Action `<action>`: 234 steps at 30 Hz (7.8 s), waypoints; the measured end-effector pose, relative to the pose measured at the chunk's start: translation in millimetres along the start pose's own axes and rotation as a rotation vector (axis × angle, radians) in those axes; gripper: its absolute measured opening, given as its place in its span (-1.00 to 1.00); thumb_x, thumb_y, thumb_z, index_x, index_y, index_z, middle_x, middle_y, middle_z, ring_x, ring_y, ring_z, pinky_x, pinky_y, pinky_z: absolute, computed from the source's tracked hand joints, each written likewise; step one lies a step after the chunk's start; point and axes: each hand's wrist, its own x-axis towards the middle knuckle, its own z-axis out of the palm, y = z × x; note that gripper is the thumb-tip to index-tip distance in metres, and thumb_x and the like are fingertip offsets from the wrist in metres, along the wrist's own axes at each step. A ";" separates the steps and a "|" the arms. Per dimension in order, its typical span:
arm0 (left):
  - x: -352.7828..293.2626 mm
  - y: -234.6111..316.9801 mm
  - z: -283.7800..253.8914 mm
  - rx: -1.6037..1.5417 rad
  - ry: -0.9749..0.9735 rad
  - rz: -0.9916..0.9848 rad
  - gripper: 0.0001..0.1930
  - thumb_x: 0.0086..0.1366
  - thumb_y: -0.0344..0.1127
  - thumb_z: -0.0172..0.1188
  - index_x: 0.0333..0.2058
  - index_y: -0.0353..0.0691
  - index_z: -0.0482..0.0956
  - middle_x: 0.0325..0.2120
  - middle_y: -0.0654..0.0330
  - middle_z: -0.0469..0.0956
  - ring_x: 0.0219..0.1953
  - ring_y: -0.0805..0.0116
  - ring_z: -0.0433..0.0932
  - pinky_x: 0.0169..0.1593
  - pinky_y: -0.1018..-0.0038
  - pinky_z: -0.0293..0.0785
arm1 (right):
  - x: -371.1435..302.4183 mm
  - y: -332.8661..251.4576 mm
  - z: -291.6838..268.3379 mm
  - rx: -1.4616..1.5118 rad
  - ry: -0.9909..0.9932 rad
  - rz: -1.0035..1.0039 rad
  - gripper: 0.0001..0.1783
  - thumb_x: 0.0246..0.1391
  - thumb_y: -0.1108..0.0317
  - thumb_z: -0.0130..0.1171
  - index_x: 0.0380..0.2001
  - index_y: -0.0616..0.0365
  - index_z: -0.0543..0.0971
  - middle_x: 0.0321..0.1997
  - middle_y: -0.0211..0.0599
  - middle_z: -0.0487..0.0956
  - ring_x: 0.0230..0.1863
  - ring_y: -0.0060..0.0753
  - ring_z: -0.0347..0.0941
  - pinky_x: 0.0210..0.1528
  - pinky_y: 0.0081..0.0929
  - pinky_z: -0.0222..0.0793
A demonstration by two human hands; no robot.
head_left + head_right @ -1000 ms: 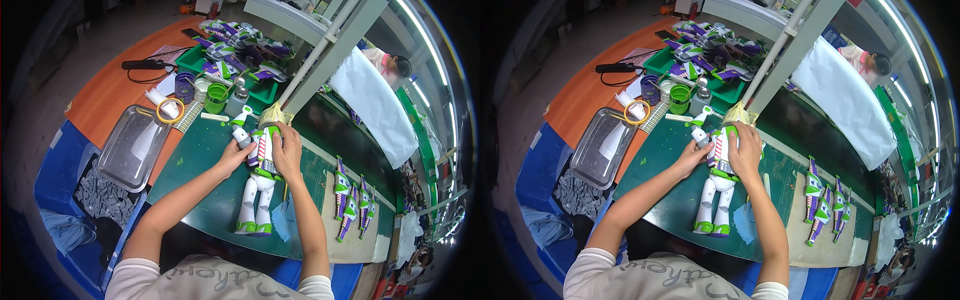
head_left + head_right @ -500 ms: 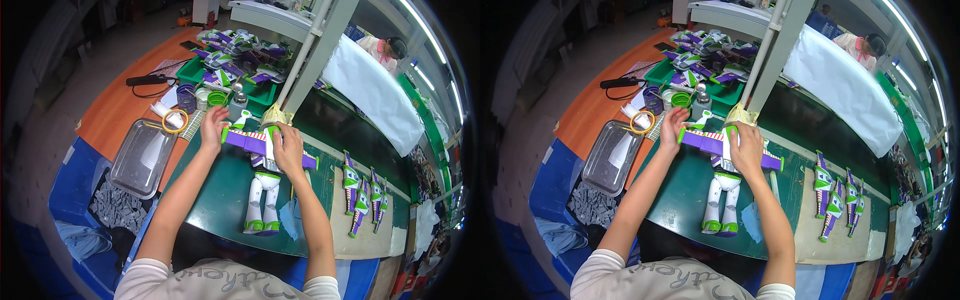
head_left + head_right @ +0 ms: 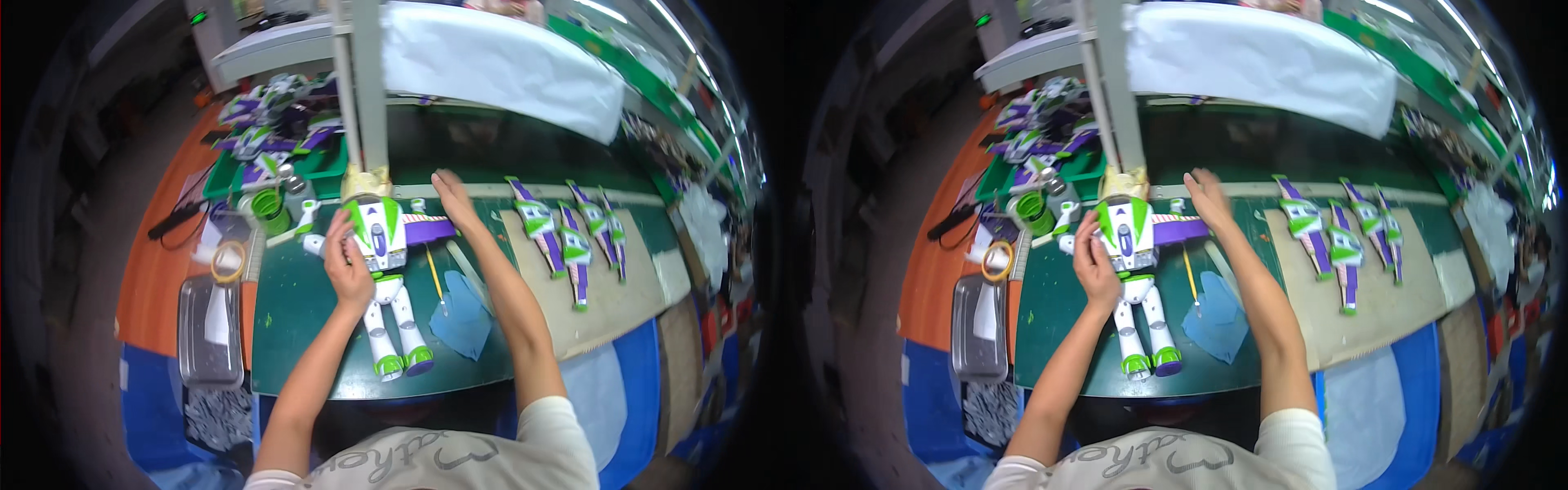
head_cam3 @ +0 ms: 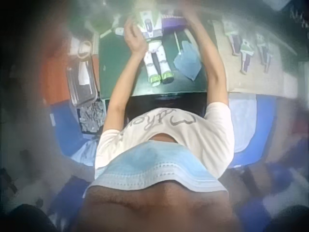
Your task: The person tests and attaches toy wing packs onto action figures by hand, smooths components with a flat tool, and packs toy parts into a plastic bin lined with a sheet.
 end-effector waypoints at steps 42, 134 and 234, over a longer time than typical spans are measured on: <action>-84.5 21.8 323.5 -0.666 -1.064 -1.445 -0.72 0.29 -0.31 0.01 -0.09 -0.33 0.27 -0.19 -0.02 0.43 -0.01 0.12 0.44 0.03 0.30 0.44 | -719.5 139.8 -313.4 -0.421 0.439 2.024 0.34 -0.50 -0.22 0.39 0.25 0.26 -0.06 0.22 0.26 0.10 0.18 0.15 0.19 0.18 -0.26 0.21; -32.5 -72.2 -27.7 -0.950 0.181 -0.880 -0.72 0.29 -0.32 -0.02 -0.05 -0.24 0.37 -0.15 0.19 0.47 -0.02 0.36 0.43 0.03 0.42 0.39 | -45.9 -107.9 81.5 -0.319 -0.285 -0.527 -0.71 0.06 0.24 0.00 -0.22 0.17 0.51 -0.17 -0.18 0.52 -0.08 -0.08 0.36 0.00 -0.25 0.21; 2.6 84.6 -36.9 -0.852 -0.284 -0.457 -0.37 0.36 0.18 -0.54 0.08 -0.27 0.12 0.08 -0.11 0.23 0.11 0.16 0.29 0.16 0.34 0.18 | -137.9 -137.8 -45.2 0.804 -0.300 0.163 -0.65 -0.04 0.41 0.26 -0.17 0.27 0.42 -0.23 -0.27 0.53 -0.22 -0.56 0.46 -0.15 -0.59 0.39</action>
